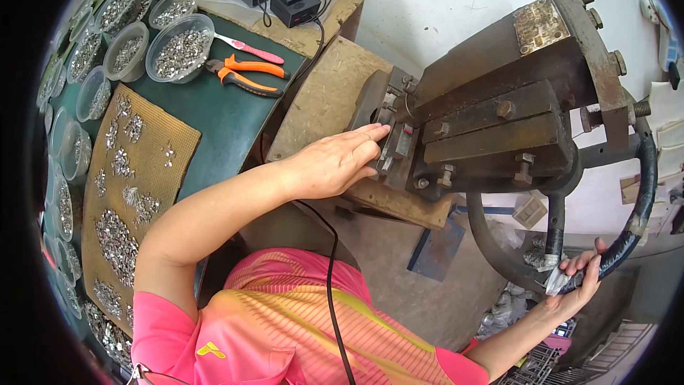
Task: The person arranges small metal components on a template board by hand, then processes them with a manual press.
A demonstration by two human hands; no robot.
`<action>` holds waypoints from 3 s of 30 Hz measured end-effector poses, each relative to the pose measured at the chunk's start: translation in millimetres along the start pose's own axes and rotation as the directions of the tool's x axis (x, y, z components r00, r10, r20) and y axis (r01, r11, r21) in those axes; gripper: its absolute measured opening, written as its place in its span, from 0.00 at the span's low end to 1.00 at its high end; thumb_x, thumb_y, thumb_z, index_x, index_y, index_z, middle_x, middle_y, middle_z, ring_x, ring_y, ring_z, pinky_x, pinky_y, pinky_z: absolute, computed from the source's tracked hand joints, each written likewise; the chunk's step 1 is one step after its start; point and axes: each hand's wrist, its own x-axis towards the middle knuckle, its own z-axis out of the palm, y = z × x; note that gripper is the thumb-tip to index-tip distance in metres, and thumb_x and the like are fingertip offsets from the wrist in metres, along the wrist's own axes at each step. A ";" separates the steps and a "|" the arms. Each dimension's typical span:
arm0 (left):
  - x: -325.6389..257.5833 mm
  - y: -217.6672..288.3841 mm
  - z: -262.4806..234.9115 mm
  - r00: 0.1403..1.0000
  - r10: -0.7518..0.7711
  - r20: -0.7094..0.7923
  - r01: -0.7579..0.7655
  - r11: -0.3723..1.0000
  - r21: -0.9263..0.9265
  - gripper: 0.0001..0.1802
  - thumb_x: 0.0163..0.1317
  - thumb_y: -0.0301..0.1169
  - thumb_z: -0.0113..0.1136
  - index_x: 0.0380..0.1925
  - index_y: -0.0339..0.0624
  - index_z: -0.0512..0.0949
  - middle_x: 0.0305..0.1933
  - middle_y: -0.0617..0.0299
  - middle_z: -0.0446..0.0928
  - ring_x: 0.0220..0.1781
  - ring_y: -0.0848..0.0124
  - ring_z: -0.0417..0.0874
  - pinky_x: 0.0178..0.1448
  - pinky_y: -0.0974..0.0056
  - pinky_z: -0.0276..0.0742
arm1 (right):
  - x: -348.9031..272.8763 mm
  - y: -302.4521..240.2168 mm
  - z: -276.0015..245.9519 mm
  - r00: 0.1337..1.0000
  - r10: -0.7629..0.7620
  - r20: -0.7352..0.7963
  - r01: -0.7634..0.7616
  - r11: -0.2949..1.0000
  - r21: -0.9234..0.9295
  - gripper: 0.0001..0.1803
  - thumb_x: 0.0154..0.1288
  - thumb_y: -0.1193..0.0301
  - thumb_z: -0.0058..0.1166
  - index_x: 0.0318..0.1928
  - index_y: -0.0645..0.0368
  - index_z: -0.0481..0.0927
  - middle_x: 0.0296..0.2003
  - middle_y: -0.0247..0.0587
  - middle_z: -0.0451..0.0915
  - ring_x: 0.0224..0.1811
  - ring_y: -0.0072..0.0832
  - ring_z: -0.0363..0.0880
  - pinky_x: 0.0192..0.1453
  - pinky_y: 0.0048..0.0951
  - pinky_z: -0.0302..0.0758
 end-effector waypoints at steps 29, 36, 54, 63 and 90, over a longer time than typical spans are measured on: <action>3.8 5.8 16.6 0.983 -0.157 -0.100 0.170 0.976 0.137 0.40 0.60 0.51 0.72 0.64 0.34 0.76 0.72 0.45 0.73 0.70 0.52 0.78 0.72 0.54 0.74 | -60.0 82.3 55.8 0.801 -0.398 -0.447 0.352 0.917 -0.187 0.19 0.72 0.82 0.52 0.61 0.69 0.71 0.26 0.35 0.69 0.25 0.23 0.69 0.35 0.32 0.74; 2.7 1.9 17.2 0.980 -0.167 -0.109 0.182 0.972 0.151 0.39 0.61 0.53 0.71 0.63 0.34 0.77 0.72 0.45 0.74 0.69 0.52 0.78 0.72 0.54 0.75 | 12.7 -1.7 17.4 0.977 -0.146 -0.153 0.101 0.957 -0.272 0.18 0.73 0.72 0.60 0.59 0.67 0.76 0.29 0.30 0.70 0.27 0.19 0.68 0.36 0.26 0.71; 7.8 2.3 16.5 0.981 -0.163 -0.104 0.179 0.971 0.162 0.40 0.61 0.53 0.70 0.64 0.33 0.77 0.71 0.45 0.74 0.68 0.51 0.78 0.71 0.54 0.75 | 25.3 -10.9 13.3 0.982 -0.104 -0.156 0.070 0.976 -0.207 0.18 0.76 0.71 0.59 0.60 0.68 0.75 0.30 0.32 0.71 0.29 0.19 0.68 0.37 0.26 0.70; 14.4 4.8 19.3 0.981 -0.159 -0.111 0.175 0.972 0.159 0.39 0.61 0.52 0.71 0.63 0.33 0.77 0.72 0.45 0.74 0.69 0.51 0.78 0.72 0.54 0.75 | -54.8 104.8 51.1 0.745 -0.513 -0.426 0.452 0.858 -0.244 0.14 0.70 0.79 0.55 0.55 0.66 0.75 0.23 0.34 0.67 0.25 0.26 0.69 0.38 0.34 0.73; -236.8 237.5 -174.1 0.515 -0.743 -0.428 0.837 0.544 0.063 0.19 0.59 0.44 0.66 0.31 0.35 0.84 0.31 0.47 0.82 0.36 0.47 0.85 0.42 0.48 0.79 | -164.4 60.4 348.5 0.054 -0.484 0.874 0.505 0.768 0.394 0.19 0.65 0.81 0.61 0.57 0.66 0.81 0.55 0.53 0.84 0.58 0.45 0.84 0.60 0.37 0.80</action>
